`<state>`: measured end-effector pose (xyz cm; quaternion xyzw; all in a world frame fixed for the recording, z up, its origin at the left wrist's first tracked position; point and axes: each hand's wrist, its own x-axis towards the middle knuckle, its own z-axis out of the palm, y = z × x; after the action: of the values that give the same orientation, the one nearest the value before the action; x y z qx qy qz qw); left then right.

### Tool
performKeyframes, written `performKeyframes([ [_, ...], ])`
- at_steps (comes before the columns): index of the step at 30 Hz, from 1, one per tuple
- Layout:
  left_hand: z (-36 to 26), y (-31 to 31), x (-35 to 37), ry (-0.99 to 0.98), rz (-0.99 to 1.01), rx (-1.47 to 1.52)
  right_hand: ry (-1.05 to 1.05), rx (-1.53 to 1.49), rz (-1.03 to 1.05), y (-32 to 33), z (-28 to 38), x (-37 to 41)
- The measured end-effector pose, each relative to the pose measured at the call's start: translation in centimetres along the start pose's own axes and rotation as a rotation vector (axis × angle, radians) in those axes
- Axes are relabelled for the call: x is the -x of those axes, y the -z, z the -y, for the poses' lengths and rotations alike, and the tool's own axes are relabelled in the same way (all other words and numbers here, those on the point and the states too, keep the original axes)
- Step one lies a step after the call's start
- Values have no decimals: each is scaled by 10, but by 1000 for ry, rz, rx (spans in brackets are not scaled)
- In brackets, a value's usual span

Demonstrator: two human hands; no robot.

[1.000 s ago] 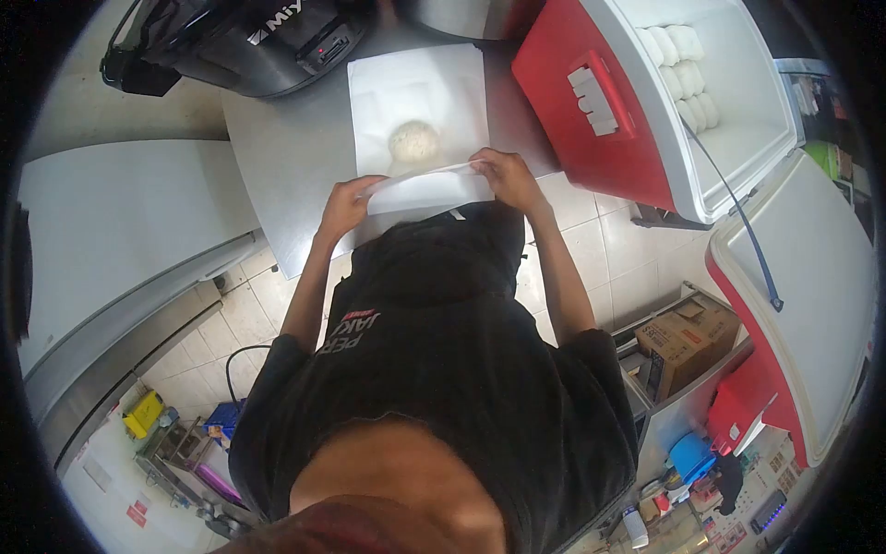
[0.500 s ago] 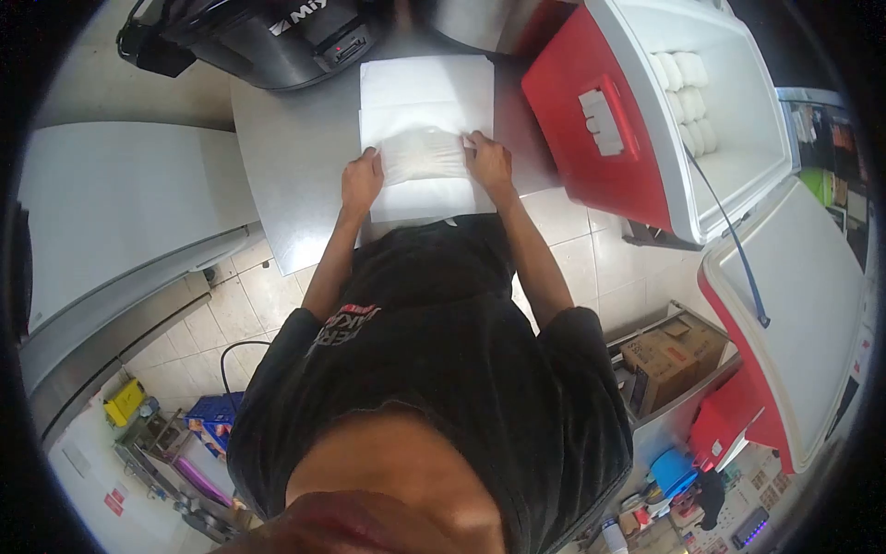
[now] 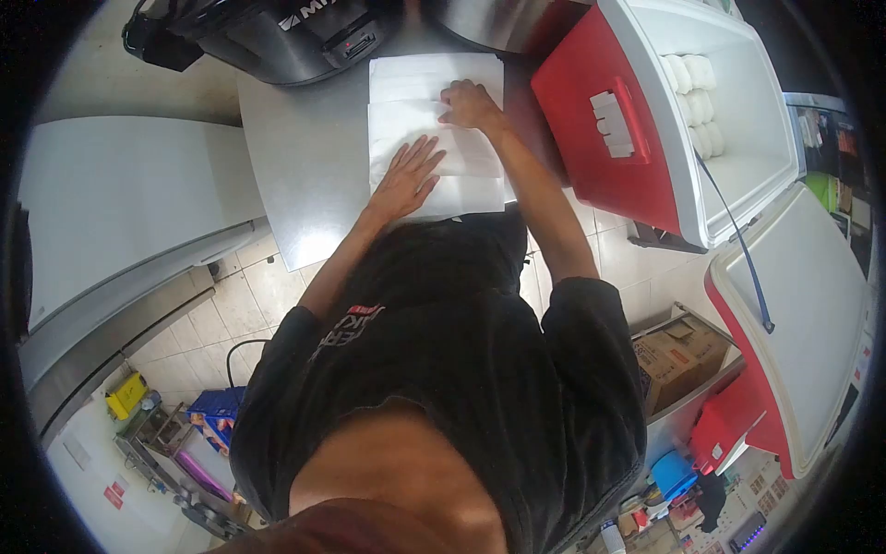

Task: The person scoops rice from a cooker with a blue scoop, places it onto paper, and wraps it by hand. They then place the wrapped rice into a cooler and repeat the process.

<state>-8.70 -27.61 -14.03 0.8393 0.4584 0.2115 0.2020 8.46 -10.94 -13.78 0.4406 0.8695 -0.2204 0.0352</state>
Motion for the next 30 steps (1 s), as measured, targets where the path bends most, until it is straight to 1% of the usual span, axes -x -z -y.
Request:
performKeyframes([
  [1, 2, 1, -1, -6, 3, -2, -5, -2, -5, 0, -3, 0],
  [3, 5, 0, -1, 18, 13, 46, 221, -193, -86, 0, -4, 6],
  [4, 8, -1, -2, 22, 12, 50, 222, -193, -81, -1, -5, 12],
  [6, 15, 7, -10, 56, -224, 64, 213, -415, -89, 17, 18, 38],
  [7, 17, 17, -18, 52, -284, -64, 215, -413, -86, 20, 23, 47],
  [9, 15, 46, -35, 44, -305, -330, 311, -375, -161, 17, 28, 66],
  [10, 24, 47, -36, 46, -302, -327, 276, -299, -148, 15, 29, 73],
  [12, 45, 51, -36, 65, 120, -96, 293, -282, -151, 7, 27, 83],
  [13, 48, 51, -30, 62, 121, -95, 311, -265, -155, 3, 25, 88],
  [14, 49, 49, -23, -9, 111, -94, 307, -265, -158, -4, 24, 92],
  [16, 52, 43, -8, -147, 62, -79, 341, -249, -271, -17, 22, 99],
  [20, 59, 26, 14, -182, 81, -116, 323, -212, -314, -30, 29, 112],
  [22, 63, 20, 16, -190, 32, -131, 349, -132, -395, -48, 22, 113],
  [25, 66, 18, 18, -203, 8, -132, 345, -84, -454, -62, 18, 114],
  [28, 70, 14, 23, -229, -1, -136, 364, -95, -461, -66, 14, 113],
  [30, 71, 12, 23, -192, 10, -83, 367, -99, -441, -69, 11, 112],
])
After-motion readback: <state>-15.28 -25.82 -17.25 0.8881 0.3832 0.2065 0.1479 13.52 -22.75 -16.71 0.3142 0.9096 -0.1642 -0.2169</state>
